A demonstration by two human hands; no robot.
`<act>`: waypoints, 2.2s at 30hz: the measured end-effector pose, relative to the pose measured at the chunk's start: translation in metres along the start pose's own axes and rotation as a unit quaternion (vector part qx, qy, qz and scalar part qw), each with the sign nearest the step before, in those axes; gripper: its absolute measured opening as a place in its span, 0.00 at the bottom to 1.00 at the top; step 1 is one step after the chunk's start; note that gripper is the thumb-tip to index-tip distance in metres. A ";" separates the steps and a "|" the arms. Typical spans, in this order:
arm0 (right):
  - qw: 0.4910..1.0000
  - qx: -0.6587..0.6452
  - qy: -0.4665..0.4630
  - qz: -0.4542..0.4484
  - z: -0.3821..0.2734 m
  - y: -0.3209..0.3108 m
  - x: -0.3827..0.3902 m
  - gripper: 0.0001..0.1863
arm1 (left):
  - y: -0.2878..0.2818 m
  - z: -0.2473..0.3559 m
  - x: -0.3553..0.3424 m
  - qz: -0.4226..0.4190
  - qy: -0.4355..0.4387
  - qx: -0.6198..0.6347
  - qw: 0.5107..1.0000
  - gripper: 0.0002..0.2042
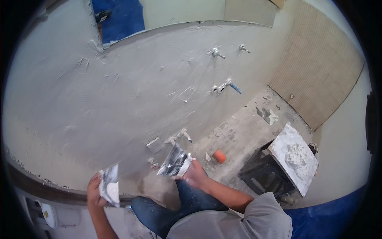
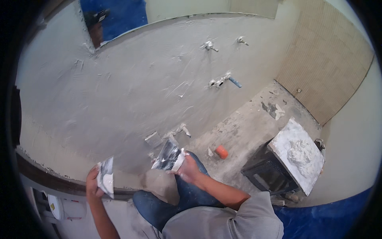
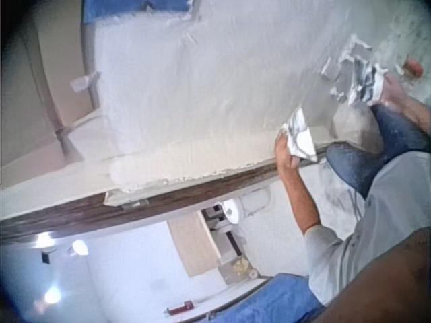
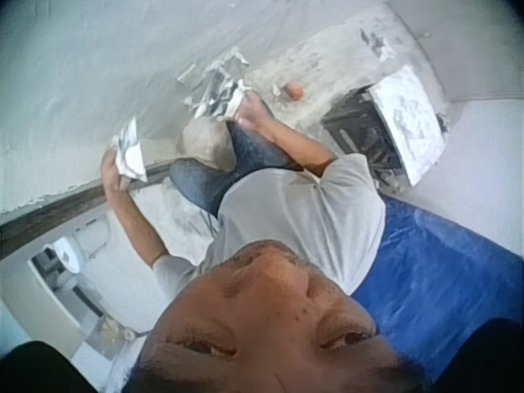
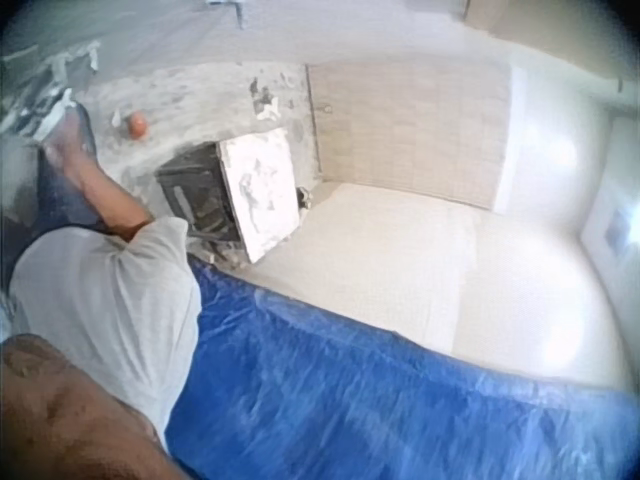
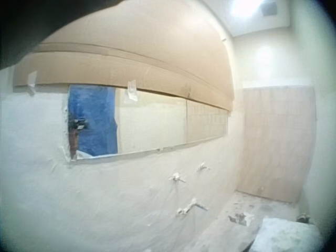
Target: Applying and smoothing plaster or joint compound on a wall around plumbing fixtures and a mirror.
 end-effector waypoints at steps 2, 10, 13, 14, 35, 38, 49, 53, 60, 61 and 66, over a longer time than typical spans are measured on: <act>0.999 0.026 -0.045 -0.002 -0.020 -0.005 -0.002 0.34 | 0.026 -0.021 -0.005 -0.014 0.023 -0.013 1.000 0.18; 0.812 0.447 -0.347 -0.140 -0.145 0.051 0.001 0.22 | 0.117 -0.092 -0.081 -0.077 0.005 0.114 0.991 0.15; 0.569 0.610 -0.428 -0.349 -0.157 0.117 0.022 0.17 | 0.139 -0.090 -0.075 -0.065 -0.027 0.096 0.993 0.15; 0.481 0.650 -0.429 -0.402 -0.152 0.132 0.029 0.16 | 0.144 -0.089 -0.073 -0.072 -0.035 0.083 0.993 0.15; 0.537 0.748 -0.222 -0.320 -0.086 0.171 -0.025 0.15 | 0.114 -0.060 -0.074 0.057 0.030 -0.185 0.981 0.14; 0.642 0.711 -0.114 -0.261 -0.031 0.121 -0.045 0.19 | 0.096 -0.048 -0.093 0.169 0.072 -0.432 0.883 0.15; 0.940 0.243 0.239 -0.014 0.102 0.018 -0.018 0.27 | 0.123 -0.057 -0.140 0.148 -0.111 -0.812 0.553 0.15; 0.947 0.052 0.311 -0.062 0.099 0.012 -0.016 0.30 | 0.096 -0.062 -0.166 0.198 -0.016 -0.796 0.571 0.12; 0.985 0.000 0.130 -0.117 -0.042 0.012 -0.010 0.27 | 0.070 -0.017 -0.021 0.260 0.175 -0.527 0.790 0.18; 0.989 0.014 0.060 -0.137 -0.073 0.027 -0.017 0.26 | 0.051 -0.007 0.020 0.299 0.280 -0.526 0.746 0.17; 0.926 0.161 -0.332 -0.080 -0.295 0.048 -0.009 0.21 | -0.005 0.023 0.100 0.338 0.464 -0.484 0.660 0.18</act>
Point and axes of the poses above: each hand's wrist, its own x-axis away from the middle knuckle, its own y-axis out of the palm, z = x × y, the point moved 6 cm from there along -x, towards the middle knuckle, and after that the axes turned 13 degrees about -y, right-handed, at the moved point
